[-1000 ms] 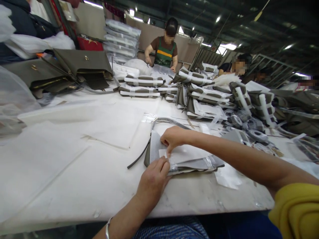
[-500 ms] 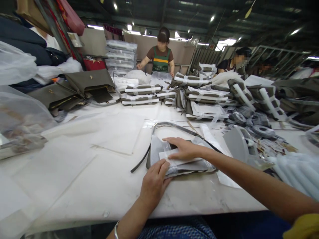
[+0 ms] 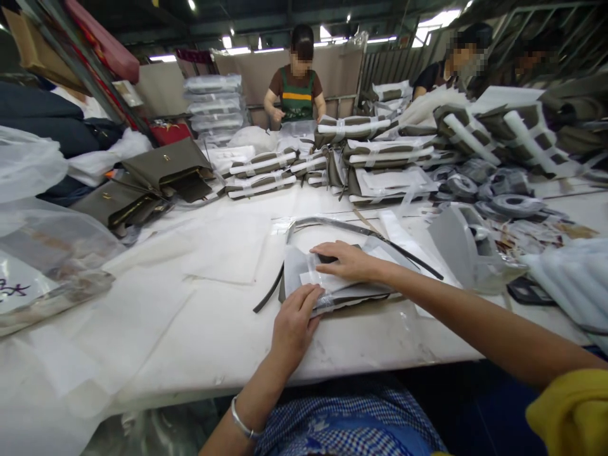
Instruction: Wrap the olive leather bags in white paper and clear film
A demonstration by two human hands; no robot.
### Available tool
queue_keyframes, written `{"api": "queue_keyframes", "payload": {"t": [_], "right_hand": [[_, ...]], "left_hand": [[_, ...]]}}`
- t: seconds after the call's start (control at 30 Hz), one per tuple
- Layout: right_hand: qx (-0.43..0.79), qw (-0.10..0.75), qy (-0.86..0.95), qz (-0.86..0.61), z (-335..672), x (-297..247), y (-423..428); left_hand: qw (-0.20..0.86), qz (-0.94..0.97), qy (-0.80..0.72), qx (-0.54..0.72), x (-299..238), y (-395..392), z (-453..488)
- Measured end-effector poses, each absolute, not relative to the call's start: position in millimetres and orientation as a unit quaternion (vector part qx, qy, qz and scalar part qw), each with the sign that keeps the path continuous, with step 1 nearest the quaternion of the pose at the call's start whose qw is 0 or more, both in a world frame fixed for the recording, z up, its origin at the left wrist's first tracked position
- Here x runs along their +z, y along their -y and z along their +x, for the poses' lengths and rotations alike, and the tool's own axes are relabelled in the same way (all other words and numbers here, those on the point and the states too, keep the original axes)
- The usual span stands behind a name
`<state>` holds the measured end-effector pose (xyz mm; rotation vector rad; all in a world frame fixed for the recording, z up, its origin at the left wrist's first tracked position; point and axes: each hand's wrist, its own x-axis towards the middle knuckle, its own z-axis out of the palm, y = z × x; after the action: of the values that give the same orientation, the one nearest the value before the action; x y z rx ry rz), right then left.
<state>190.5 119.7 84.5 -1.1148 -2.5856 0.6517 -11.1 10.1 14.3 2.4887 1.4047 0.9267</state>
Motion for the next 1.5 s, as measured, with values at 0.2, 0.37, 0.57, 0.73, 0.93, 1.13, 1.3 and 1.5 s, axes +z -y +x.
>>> {"api": "queue_keyframes", "payload": {"t": [0.2,0.37,0.57,0.73,0.93,1.13,1.3,1.5], "right_hand": [[0.093,0.111,0.926,-0.349,197.4,68.0,-61.7],[0.037,0.130,0.918,-0.372,191.0,49.9,-51.2],[0.045,0.100,0.923,-0.368,191.2,55.0,-53.8],[0.087,0.096,0.929,-0.346,215.7,71.0,-43.0],[-0.020,0.227,0.784,-0.578,270.6,69.6,-13.0],[0.071,0.272,0.672,-0.685,292.3,56.6,-9.2],[0.176,0.371,0.597,-0.689,290.2,64.8,-21.4],[0.151,0.527,0.602,-0.581,292.1,97.7,-52.5]], "left_hand": [[0.086,0.816,-0.462,0.335,14.6,-12.1,-10.3],[0.088,0.809,-0.474,0.335,15.0,-13.6,-11.4],[0.085,0.807,-0.474,0.343,10.0,-11.2,-10.0],[0.187,0.829,-0.413,0.328,34.2,-5.5,-27.9],[0.355,0.649,-0.539,0.404,74.4,-59.8,-62.3],[0.508,0.475,-0.617,0.369,61.8,-156.0,-39.3],[0.542,0.432,-0.623,0.363,85.5,-160.6,-14.3],[0.433,0.410,-0.490,0.637,157.9,-92.7,1.6]]}}
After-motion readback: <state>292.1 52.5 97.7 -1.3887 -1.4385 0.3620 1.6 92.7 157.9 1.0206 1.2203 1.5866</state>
